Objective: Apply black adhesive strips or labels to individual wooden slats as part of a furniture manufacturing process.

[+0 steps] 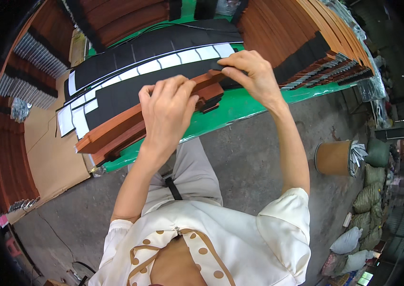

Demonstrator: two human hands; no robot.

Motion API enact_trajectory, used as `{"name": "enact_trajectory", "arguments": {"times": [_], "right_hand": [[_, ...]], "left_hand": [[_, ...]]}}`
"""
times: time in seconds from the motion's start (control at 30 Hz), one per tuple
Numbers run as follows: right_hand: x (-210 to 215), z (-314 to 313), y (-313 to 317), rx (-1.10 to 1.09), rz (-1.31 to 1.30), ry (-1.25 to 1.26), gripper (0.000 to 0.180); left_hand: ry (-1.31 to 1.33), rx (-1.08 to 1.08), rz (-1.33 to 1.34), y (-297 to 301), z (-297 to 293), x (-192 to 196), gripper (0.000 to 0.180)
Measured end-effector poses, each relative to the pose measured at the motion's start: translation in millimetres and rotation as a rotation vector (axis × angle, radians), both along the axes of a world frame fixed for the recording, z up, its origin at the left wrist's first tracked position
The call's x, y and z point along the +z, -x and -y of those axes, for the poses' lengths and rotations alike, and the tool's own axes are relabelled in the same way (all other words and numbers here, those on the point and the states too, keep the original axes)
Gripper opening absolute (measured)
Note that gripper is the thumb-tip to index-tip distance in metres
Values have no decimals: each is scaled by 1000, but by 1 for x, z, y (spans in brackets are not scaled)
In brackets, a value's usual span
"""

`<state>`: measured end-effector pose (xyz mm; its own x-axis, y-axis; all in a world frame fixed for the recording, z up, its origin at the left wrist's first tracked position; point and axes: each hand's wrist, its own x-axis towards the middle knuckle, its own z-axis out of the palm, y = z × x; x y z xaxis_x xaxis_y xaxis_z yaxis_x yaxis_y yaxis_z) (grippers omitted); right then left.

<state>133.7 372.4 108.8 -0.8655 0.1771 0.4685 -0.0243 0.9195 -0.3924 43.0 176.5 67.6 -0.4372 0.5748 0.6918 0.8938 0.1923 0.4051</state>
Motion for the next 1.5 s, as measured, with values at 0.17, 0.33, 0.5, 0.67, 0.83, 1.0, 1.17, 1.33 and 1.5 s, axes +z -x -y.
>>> {"name": "enact_trajectory", "arguments": {"times": [0.17, 0.33, 0.5, 0.67, 0.83, 1.0, 1.17, 1.33, 1.5], "right_hand": [[-17, -24, 0, 52, 54, -19, 18], [-31, -40, 7, 162, 28, 4, 18], [-35, -48, 13, 205, 24, -1, 19], [-38, -50, 17, 250, 19, 16, 19], [-40, -52, 19, 260, 14, 3, 19], [-41, -52, 20, 249, 10, 18, 17], [-38, -52, 21, 266, 7, -9, 18], [-39, -52, 23, 270, -6, -16, 18], [-39, -53, 23, 278, -11, -7, 18]], "left_hand": [[131, 37, 116, 6, -45, -3, 28], [181, 56, 201, 11, -61, -11, 23], [166, 82, 185, 9, -63, -12, 20], [136, 85, 182, 8, -65, -12, 18], [167, 110, 152, 8, -64, -12, 19], [135, 94, 136, 8, -64, -15, 18], [113, 91, 122, 8, -65, -15, 18], [118, 96, 113, 8, -65, -15, 19], [123, 88, 114, 8, -64, -14, 20]]}}
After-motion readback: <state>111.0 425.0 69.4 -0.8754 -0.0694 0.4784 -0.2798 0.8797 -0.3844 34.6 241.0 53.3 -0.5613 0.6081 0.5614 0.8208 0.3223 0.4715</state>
